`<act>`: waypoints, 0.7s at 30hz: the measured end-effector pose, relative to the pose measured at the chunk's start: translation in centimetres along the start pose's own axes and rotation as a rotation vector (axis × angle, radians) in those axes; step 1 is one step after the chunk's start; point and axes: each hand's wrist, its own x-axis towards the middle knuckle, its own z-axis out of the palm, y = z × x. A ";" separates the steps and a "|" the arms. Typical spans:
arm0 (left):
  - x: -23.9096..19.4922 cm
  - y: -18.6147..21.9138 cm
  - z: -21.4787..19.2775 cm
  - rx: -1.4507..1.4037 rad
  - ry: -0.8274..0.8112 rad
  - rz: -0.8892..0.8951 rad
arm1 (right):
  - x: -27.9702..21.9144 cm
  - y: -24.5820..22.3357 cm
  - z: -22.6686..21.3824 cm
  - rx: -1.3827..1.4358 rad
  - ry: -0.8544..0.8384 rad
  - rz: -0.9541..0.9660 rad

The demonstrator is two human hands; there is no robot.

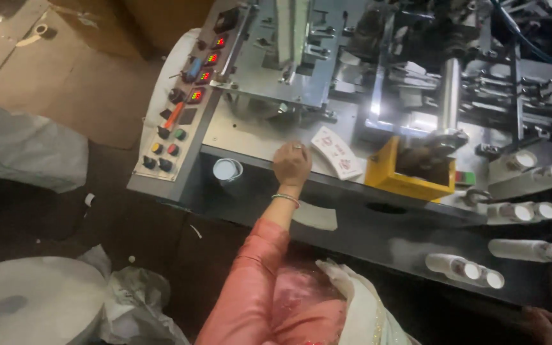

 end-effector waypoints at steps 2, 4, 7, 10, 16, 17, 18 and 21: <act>0.1 0.1 -0.5 -0.026 -0.027 -0.005 | -0.2 -4.5 0.7 -0.028 0.019 -0.008; 0.2 0.1 -0.8 -0.053 -0.054 -0.004 | -1.5 -11.7 2.0 -0.051 0.041 -0.014; 0.0 -0.2 -0.7 -0.100 -0.054 0.023 | -7.7 -29.3 6.2 -0.092 0.064 -0.090; 0.2 -0.8 -1.1 -0.124 -0.126 0.066 | -13.2 -45.7 10.5 -0.022 0.101 -0.003; 1.5 -4.2 -1.4 -0.483 -0.361 0.086 | -8.4 -58.1 21.6 -0.019 -0.127 -0.326; 2.0 -5.2 -1.0 -0.584 -0.517 0.096 | -7.8 -61.2 23.1 -0.116 -0.128 -0.433; 2.0 -6.4 -0.7 -0.683 -0.680 0.101 | -7.6 -64.0 24.7 -0.215 -0.135 -0.533; 3.1 -9.0 -2.5 -0.732 -0.866 0.171 | -3.0 -66.4 29.1 -0.340 0.014 -0.834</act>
